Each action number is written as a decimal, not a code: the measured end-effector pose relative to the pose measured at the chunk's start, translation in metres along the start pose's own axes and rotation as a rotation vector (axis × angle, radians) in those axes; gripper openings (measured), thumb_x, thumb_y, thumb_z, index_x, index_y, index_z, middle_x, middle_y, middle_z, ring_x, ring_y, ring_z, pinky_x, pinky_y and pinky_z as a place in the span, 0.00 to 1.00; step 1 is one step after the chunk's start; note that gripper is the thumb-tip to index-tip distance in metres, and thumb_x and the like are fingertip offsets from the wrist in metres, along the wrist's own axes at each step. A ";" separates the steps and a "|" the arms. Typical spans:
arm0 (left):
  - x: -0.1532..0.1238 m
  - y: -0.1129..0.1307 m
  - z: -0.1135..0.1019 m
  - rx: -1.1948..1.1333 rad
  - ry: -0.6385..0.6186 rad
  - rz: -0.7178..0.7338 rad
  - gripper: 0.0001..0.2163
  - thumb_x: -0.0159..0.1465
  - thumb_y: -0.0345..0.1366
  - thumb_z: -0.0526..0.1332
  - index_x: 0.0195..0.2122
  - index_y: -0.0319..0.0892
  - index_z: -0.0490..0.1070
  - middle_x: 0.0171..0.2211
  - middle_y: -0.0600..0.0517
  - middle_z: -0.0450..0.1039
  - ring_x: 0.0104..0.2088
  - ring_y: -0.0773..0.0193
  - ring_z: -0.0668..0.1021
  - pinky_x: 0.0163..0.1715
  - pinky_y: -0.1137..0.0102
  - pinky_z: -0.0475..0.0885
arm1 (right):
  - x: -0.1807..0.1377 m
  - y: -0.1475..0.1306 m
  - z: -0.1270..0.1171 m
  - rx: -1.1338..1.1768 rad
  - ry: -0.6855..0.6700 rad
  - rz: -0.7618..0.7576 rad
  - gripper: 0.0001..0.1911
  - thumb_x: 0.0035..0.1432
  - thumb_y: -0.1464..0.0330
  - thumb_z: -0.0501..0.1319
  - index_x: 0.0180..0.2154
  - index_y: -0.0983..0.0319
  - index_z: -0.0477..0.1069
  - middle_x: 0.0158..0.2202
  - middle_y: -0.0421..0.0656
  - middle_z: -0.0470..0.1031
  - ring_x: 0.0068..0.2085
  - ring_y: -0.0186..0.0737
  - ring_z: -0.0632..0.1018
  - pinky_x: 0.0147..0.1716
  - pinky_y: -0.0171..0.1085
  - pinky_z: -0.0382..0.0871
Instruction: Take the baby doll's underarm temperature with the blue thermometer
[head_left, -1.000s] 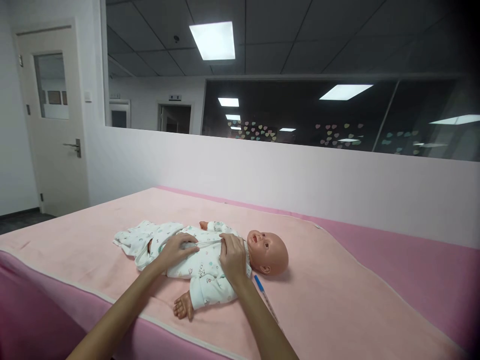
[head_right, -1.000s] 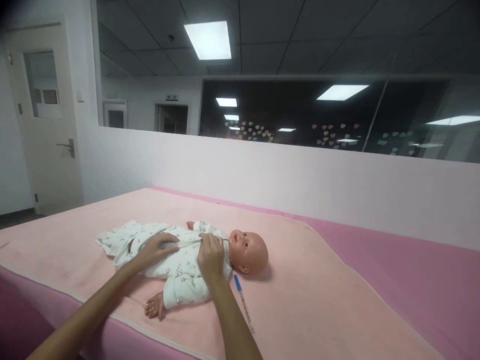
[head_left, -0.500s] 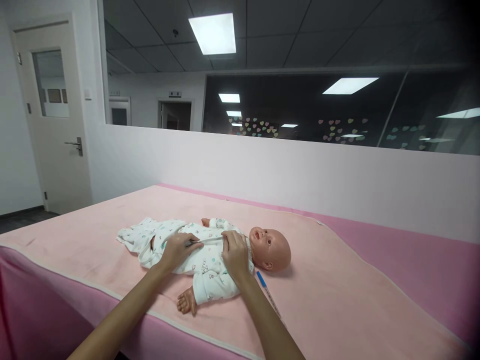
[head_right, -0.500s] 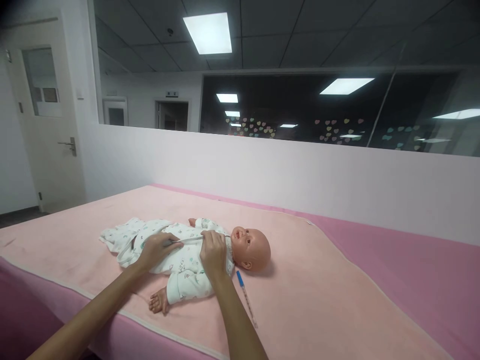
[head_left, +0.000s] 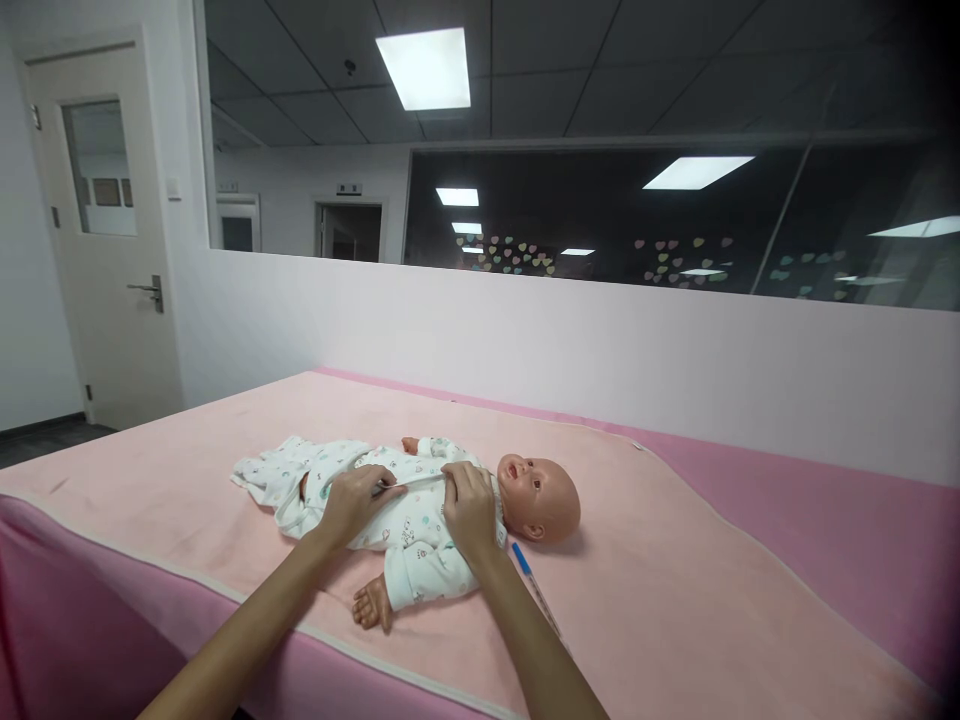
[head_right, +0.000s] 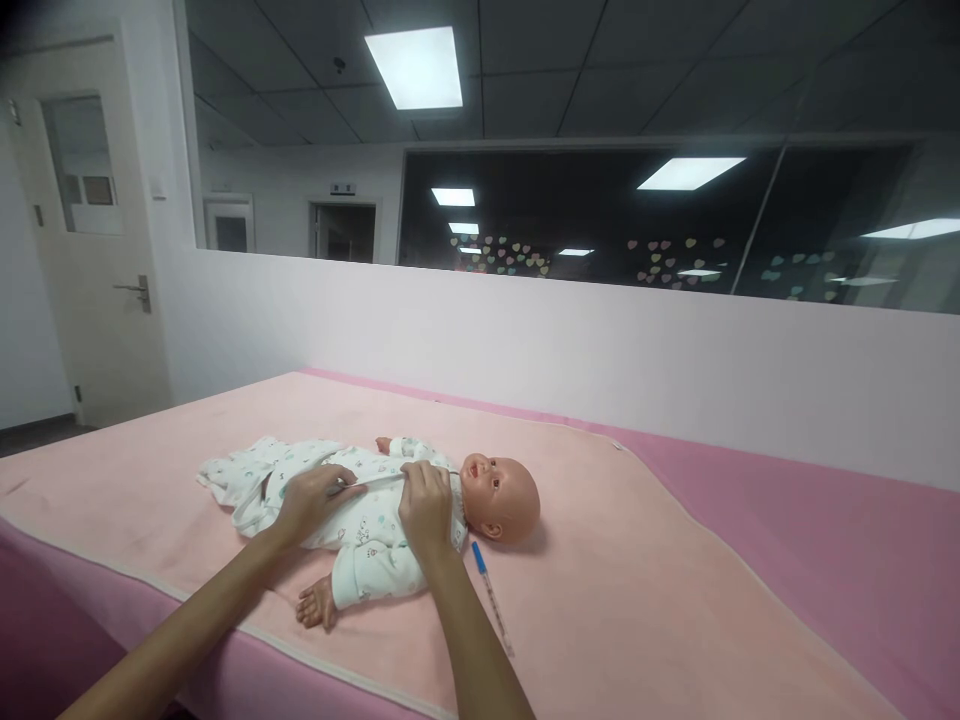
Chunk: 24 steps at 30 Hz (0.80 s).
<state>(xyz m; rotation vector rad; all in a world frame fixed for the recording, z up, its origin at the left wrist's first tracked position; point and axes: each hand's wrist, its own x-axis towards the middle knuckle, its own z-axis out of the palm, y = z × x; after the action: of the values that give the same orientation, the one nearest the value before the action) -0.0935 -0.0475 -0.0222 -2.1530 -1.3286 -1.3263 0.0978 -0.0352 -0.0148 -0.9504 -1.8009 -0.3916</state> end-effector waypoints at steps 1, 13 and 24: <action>0.001 0.001 -0.001 0.005 -0.013 0.000 0.11 0.59 0.46 0.56 0.27 0.44 0.68 0.24 0.54 0.74 0.25 0.65 0.74 0.24 0.72 0.64 | 0.000 0.000 0.000 -0.004 -0.001 -0.001 0.11 0.56 0.78 0.49 0.33 0.61 0.67 0.30 0.42 0.70 0.34 0.38 0.68 0.35 0.37 0.57; 0.000 -0.003 0.005 0.132 -0.097 0.021 0.15 0.62 0.44 0.52 0.23 0.44 0.69 0.18 0.55 0.72 0.19 0.66 0.73 0.20 0.74 0.60 | 0.000 0.001 0.001 0.014 -0.006 0.004 0.11 0.56 0.78 0.50 0.32 0.61 0.67 0.30 0.41 0.70 0.34 0.39 0.67 0.35 0.37 0.57; 0.004 -0.003 -0.006 -0.038 -0.220 -0.025 0.07 0.59 0.37 0.54 0.32 0.46 0.71 0.30 0.55 0.77 0.31 0.63 0.77 0.29 0.70 0.67 | 0.000 0.000 -0.001 0.014 -0.008 0.024 0.11 0.56 0.78 0.49 0.32 0.61 0.67 0.30 0.41 0.70 0.33 0.38 0.67 0.36 0.37 0.57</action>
<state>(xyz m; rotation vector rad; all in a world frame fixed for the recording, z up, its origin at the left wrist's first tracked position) -0.0988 -0.0472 -0.0160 -2.3727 -1.4244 -1.1590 0.0981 -0.0359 -0.0141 -0.9647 -1.7956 -0.3605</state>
